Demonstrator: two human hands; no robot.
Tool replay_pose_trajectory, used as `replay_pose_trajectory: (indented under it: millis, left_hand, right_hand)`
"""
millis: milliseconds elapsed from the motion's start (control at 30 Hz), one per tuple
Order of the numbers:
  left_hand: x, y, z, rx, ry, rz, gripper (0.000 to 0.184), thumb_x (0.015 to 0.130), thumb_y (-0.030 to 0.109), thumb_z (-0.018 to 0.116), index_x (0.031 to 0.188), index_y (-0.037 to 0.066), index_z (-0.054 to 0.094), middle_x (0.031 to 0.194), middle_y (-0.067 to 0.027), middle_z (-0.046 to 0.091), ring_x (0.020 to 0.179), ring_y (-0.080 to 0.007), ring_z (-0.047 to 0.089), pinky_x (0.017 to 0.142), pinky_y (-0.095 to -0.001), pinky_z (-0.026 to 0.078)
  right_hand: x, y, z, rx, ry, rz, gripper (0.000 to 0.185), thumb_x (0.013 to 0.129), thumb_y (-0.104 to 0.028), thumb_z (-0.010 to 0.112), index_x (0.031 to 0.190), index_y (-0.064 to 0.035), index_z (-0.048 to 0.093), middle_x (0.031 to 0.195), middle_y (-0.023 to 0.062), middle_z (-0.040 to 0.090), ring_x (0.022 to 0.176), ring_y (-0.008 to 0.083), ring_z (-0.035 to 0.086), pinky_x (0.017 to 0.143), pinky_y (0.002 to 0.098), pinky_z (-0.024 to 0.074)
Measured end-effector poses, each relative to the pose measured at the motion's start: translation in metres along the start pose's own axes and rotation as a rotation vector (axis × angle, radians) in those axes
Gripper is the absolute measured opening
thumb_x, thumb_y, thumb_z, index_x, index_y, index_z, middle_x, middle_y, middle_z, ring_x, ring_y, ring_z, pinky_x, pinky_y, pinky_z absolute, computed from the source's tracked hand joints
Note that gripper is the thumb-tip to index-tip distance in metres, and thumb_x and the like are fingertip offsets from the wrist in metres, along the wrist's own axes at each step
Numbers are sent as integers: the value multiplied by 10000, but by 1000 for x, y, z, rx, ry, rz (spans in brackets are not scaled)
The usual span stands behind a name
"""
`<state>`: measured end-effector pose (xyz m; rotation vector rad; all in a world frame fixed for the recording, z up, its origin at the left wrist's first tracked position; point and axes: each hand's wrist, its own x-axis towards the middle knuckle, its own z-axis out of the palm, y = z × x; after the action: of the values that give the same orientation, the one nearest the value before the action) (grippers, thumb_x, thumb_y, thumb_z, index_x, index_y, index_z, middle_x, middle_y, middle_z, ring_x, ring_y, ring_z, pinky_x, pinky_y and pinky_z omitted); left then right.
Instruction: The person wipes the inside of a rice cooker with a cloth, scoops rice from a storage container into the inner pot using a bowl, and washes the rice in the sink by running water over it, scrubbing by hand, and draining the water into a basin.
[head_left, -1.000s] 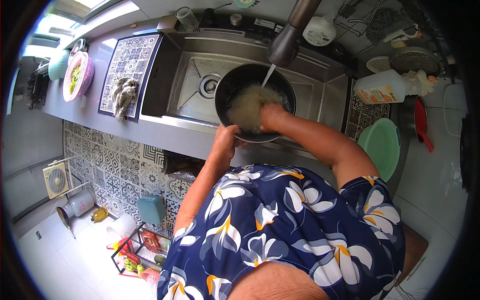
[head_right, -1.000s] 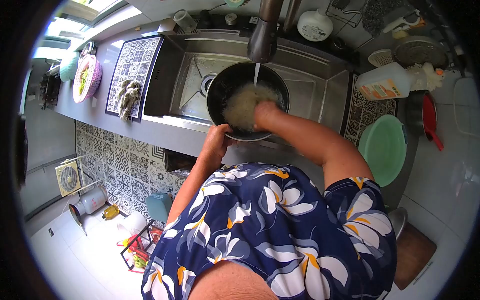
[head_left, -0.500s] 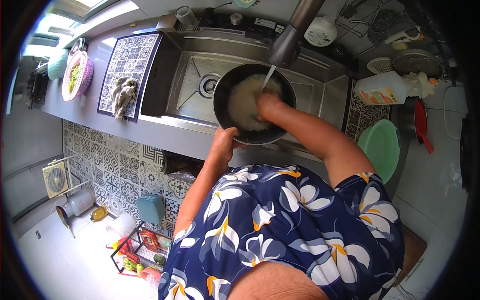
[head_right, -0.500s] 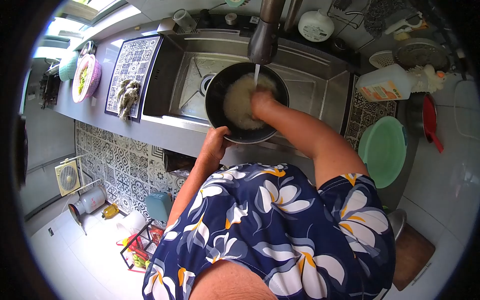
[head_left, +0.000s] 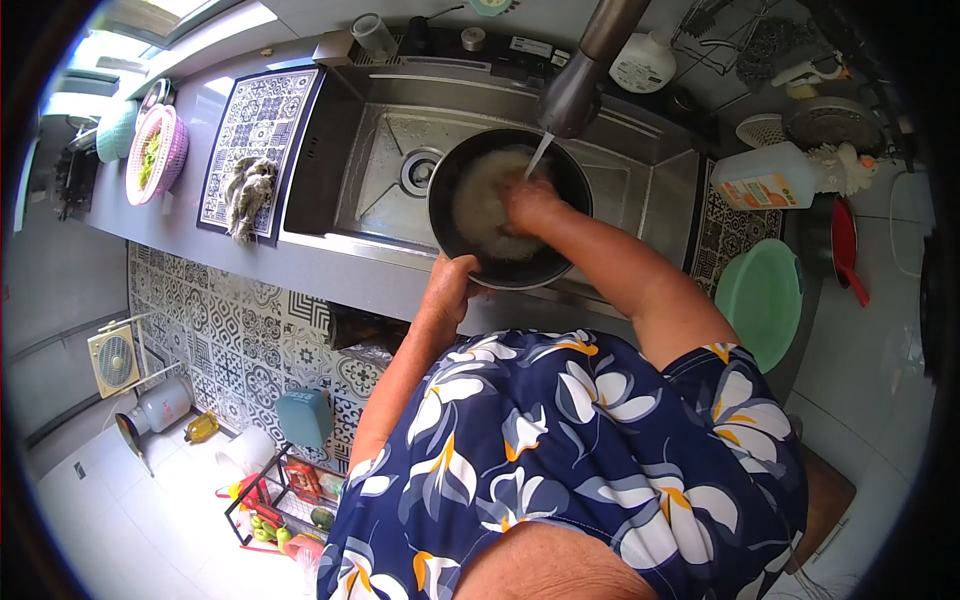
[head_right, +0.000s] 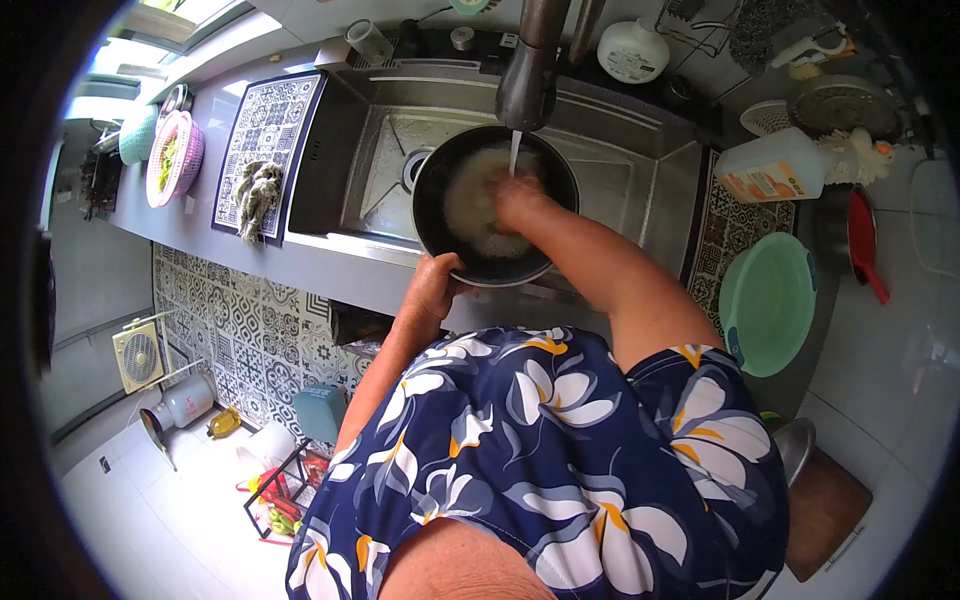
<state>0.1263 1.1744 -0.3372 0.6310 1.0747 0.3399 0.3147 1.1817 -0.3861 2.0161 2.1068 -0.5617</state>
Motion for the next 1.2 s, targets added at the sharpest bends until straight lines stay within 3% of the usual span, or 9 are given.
replay_pose_trajectory:
  millis: [133,233,367,433,567,733,933,1100,1200]
  left_hand:
    - [8,-3,-2,-1,-12,-29,478,671,28,472,1147,-17,460,994,-143,556,819,-271,605,619,-379,558]
    - [17,-9,-6,-4,-12,-38,368,694,27,473,1047,-74,507,904,-155,582,753,-287,614,614,-394,557]
    - [4,-2,-1,21,2,-21,351,694,27,471,1028,-71,513,895,-147,580,742,-286,615,615,-402,556]
    - [1,-3,2,-4,38,25,329,697,24,467,1008,-68,520,887,-141,578,746,-284,616,615,-404,556]
    - [2,-5,-3,-2,18,15,330,695,21,467,1008,-68,522,888,-139,578,754,-279,616,617,-403,557]
    - [11,-9,-4,-5,41,13,358,687,20,473,1032,-66,512,893,-139,578,758,-277,615,634,-399,558]
    - [3,-4,-3,-14,10,9,376,680,35,488,1047,-45,509,913,-133,581,773,-261,614,647,-395,555]
    - [-3,1,-4,41,-7,-15,353,683,39,483,1025,-42,522,900,-127,586,766,-238,613,637,-373,544]
    - [-2,1,-2,36,5,-11,351,684,37,479,1022,-46,526,891,-124,590,764,-234,613,634,-367,540]
  right_hand:
    - [-28,-5,-3,70,-427,208,569,722,-348,695,1185,-61,528,1177,127,561,1141,293,502,918,364,440]
    - [-29,-27,-5,345,-606,65,566,736,-362,650,1174,-34,507,1234,183,510,1171,304,480,940,367,417]
    - [-3,-48,15,460,-246,-188,564,748,-354,632,1202,-50,489,1284,193,455,1196,316,451,962,381,403]
    - [8,-46,11,32,20,-123,607,721,-339,664,1225,-66,466,1299,191,420,1208,327,426,983,400,387]
    - [-1,-6,-9,31,-22,-44,651,699,-343,698,1229,-57,451,1321,184,393,1236,330,387,983,421,386]
    - [-29,-1,6,240,-453,129,638,718,-347,693,1213,-26,451,1214,238,490,1135,351,487,964,411,399]
    - [-4,-50,8,530,-252,-138,602,726,-312,662,1218,-35,452,1210,224,502,1146,355,480,963,428,394]
    - [-1,-21,-22,57,44,-21,578,697,-259,701,1212,-78,510,1221,110,522,1219,305,423,978,455,389]
    - [-12,-2,-17,133,-190,193,580,699,-289,697,1189,-53,497,1260,165,478,1201,329,433,948,454,402]
